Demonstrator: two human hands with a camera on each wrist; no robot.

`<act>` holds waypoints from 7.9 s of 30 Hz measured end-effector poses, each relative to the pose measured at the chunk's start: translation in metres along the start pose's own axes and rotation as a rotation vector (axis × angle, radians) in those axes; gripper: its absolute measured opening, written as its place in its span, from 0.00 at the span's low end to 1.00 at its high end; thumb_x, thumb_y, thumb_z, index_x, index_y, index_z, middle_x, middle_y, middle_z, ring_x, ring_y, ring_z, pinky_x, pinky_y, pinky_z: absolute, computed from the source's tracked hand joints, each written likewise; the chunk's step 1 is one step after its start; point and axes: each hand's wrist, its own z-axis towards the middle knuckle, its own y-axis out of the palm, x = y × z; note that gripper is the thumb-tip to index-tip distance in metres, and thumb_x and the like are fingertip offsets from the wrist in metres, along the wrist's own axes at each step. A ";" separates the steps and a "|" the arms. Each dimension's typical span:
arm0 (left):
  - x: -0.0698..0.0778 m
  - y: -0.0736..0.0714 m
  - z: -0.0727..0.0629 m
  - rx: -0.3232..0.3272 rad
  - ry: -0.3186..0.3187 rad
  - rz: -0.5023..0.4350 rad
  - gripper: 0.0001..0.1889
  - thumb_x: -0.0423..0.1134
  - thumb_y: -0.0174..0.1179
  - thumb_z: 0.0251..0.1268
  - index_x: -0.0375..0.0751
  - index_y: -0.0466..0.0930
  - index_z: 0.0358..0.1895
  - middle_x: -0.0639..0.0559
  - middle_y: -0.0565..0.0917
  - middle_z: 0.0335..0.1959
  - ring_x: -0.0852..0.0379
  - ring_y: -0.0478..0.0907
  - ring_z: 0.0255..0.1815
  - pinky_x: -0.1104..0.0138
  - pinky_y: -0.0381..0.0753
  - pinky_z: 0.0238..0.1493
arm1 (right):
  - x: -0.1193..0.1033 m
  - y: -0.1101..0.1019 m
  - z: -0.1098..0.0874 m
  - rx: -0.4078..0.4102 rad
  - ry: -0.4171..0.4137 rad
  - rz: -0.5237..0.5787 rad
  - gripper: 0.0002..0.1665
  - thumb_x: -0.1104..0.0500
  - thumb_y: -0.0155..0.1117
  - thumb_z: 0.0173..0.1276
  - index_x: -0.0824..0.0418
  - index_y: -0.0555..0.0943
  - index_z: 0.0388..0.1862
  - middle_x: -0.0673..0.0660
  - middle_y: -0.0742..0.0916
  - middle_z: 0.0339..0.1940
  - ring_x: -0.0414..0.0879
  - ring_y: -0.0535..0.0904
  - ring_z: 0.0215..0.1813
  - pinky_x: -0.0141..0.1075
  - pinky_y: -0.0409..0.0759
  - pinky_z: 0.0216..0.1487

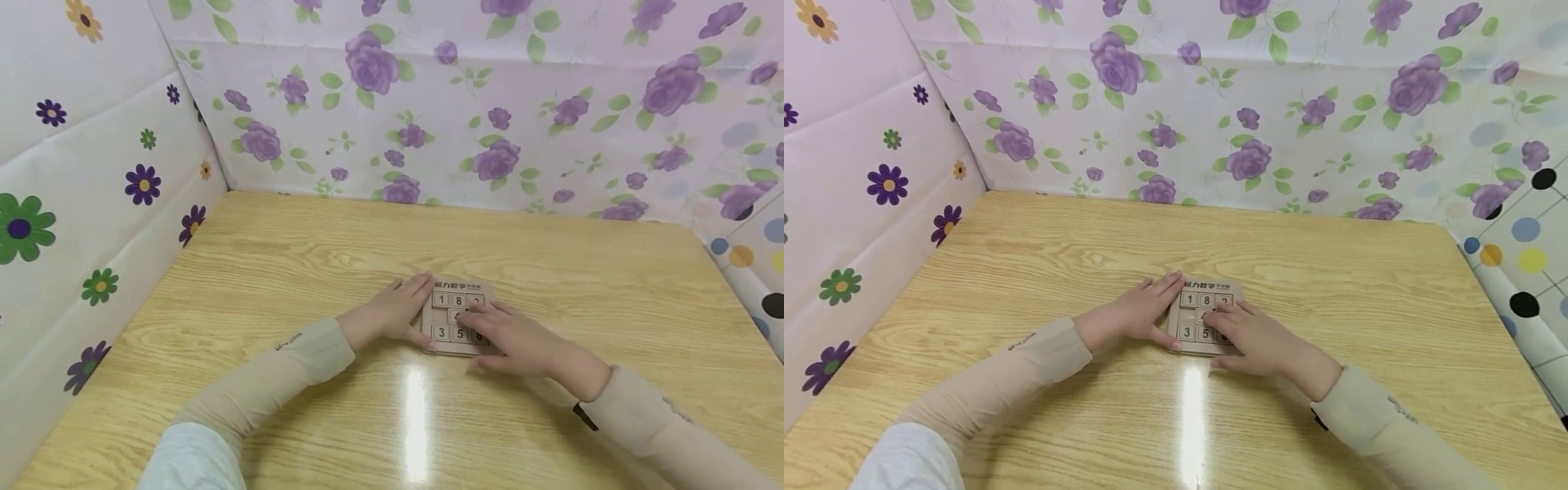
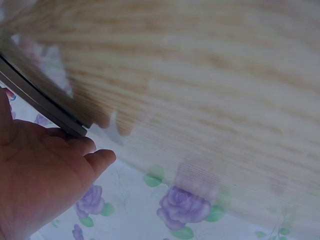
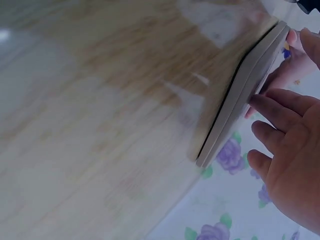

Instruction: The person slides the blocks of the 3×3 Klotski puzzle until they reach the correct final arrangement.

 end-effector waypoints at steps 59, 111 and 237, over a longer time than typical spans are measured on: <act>0.000 0.000 -0.001 0.014 0.003 0.013 0.64 0.73 0.60 0.45 0.36 0.37 0.76 0.44 0.38 0.78 0.51 0.37 0.79 0.53 0.42 0.77 | -0.018 0.002 -0.012 -0.092 -0.036 0.031 0.41 0.43 0.61 0.65 0.64 0.65 0.70 0.60 0.72 0.70 0.58 0.62 0.73 0.57 0.54 0.73; 0.001 -0.003 -0.002 0.004 0.007 -0.001 0.65 0.73 0.59 0.45 0.36 0.36 0.76 0.43 0.37 0.78 0.51 0.36 0.79 0.53 0.40 0.77 | -0.007 -0.004 -0.020 -0.031 -0.039 0.060 0.39 0.46 0.64 0.64 0.67 0.69 0.67 0.64 0.76 0.65 0.60 0.67 0.69 0.58 0.57 0.71; -0.002 0.002 0.000 -0.008 -0.003 0.018 0.65 0.74 0.58 0.45 0.37 0.35 0.76 0.45 0.36 0.78 0.52 0.35 0.79 0.54 0.39 0.77 | 0.017 -0.003 0.000 0.012 0.093 0.041 0.43 0.45 0.62 0.64 0.71 0.65 0.68 0.69 0.72 0.67 0.65 0.64 0.70 0.60 0.58 0.71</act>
